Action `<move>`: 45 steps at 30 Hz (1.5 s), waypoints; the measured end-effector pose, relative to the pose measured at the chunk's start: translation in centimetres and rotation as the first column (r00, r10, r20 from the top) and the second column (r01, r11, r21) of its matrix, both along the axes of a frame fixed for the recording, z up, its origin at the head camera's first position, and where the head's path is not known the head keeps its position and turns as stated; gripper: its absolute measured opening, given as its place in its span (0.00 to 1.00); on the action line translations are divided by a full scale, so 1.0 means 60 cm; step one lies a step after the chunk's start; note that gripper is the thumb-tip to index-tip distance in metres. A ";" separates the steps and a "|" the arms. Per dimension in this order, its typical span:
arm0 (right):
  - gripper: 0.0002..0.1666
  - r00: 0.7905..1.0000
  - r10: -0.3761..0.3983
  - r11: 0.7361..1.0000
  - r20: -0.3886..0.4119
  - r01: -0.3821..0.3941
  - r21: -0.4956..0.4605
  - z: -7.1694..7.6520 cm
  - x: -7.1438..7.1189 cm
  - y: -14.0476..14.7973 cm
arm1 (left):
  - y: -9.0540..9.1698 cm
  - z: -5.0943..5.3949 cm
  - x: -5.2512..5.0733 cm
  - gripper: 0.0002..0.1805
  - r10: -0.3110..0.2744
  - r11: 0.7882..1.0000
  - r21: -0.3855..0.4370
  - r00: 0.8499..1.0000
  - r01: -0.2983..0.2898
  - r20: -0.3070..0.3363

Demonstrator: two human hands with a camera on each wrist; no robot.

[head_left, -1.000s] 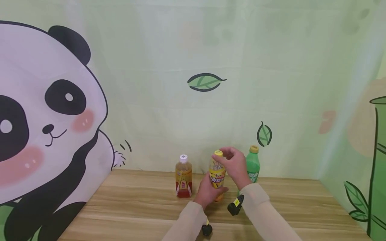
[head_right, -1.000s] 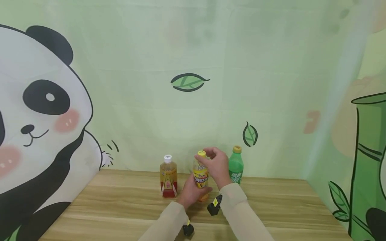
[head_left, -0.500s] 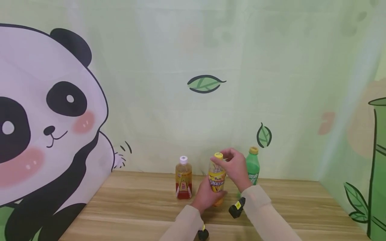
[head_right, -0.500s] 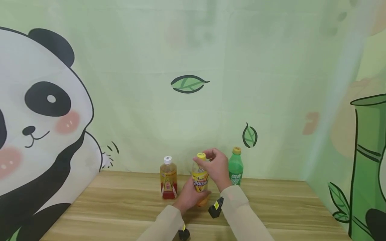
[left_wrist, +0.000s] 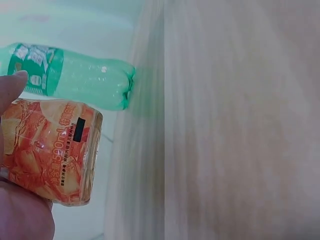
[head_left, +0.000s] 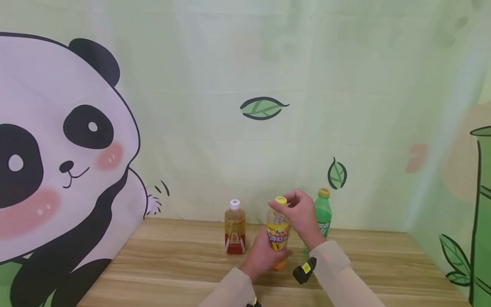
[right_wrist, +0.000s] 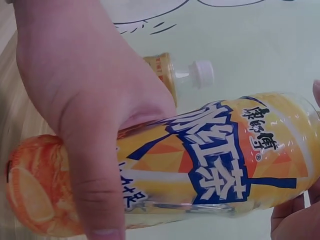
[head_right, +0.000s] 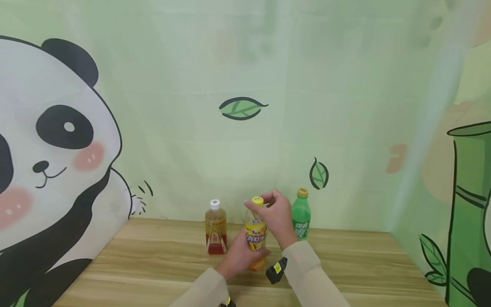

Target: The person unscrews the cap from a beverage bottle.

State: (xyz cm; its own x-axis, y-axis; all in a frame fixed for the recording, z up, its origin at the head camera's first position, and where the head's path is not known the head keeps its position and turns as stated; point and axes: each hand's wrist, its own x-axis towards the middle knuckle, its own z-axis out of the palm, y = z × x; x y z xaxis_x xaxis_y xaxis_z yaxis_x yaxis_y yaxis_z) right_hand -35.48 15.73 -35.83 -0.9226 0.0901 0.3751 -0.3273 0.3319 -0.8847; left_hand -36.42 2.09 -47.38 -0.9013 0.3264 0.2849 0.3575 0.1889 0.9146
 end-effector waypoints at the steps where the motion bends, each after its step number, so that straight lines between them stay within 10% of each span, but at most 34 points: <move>1: 0.32 1.000 0.003 1.000 0.001 -0.003 -0.004 0.001 0.002 -0.001 | -0.001 0.002 0.003 0.37 0.001 1.000 -0.003 1.000 -0.001 0.002; 45: 0.23 0.996 0.092 0.981 0.020 -0.087 -0.173 0.020 0.099 0.001 | -0.021 0.015 0.103 0.37 -0.152 0.988 0.041 0.984 0.149 0.088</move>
